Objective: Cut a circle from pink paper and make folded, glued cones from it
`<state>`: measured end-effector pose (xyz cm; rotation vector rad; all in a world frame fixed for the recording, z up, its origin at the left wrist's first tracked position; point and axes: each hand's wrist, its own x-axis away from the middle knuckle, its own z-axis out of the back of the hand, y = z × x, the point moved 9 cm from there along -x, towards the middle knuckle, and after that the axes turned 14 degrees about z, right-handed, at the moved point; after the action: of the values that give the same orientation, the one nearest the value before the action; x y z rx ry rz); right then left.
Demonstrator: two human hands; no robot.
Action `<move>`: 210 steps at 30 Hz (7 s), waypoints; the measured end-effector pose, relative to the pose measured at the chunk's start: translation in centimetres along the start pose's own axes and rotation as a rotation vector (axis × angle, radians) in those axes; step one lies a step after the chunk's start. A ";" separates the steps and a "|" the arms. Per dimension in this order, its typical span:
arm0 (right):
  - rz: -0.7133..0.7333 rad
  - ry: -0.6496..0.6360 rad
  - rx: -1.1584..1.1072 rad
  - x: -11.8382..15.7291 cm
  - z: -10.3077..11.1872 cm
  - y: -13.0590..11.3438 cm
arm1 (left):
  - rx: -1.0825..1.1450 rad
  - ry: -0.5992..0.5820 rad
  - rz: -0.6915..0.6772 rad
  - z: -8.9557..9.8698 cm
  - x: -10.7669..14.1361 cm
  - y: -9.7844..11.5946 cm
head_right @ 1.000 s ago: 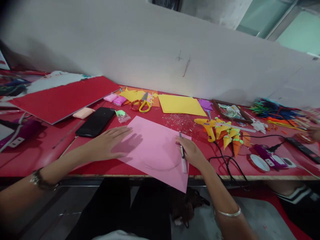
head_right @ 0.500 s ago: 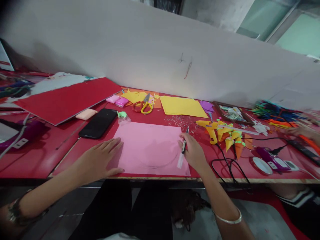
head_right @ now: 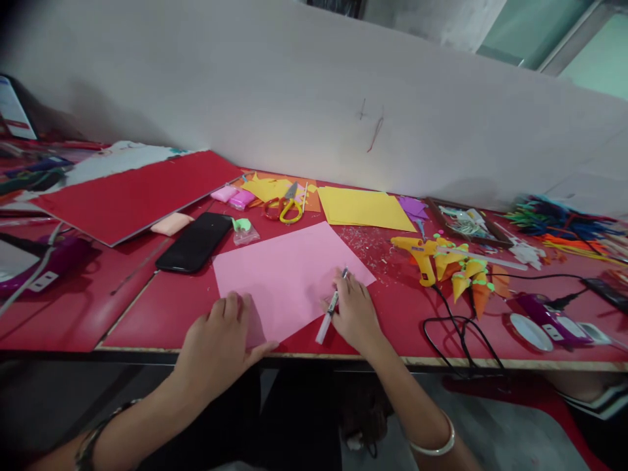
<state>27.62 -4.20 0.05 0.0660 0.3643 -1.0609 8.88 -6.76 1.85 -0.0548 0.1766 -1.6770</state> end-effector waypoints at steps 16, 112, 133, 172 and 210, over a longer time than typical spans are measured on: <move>-0.034 0.165 -0.458 -2.6 2.5 5.3 | 0.289 -0.006 -0.269 -2.9 -5.4 -2.5; 0.048 -0.307 -1.271 -10.4 -4.4 -2.0 | 0.360 0.036 -0.204 -3.1 -5.2 -3.2; 0.011 -0.124 -1.282 -11.1 -4.3 -1.9 | 0.370 0.028 -0.209 -2.9 -5.1 -3.1; 0.054 -0.345 -1.273 -10.5 -4.8 -2.5 | 0.329 -0.016 -0.195 -3.1 -5.2 -3.1; -0.017 0.459 -1.043 -9.5 6.7 4.8 | 0.264 -0.030 -0.220 -3.8 -5.2 -3.1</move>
<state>29.39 4.66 8.85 -0.6349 1.2941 -0.7579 5.95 -0.97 -1.08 0.1027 -0.0779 -1.9046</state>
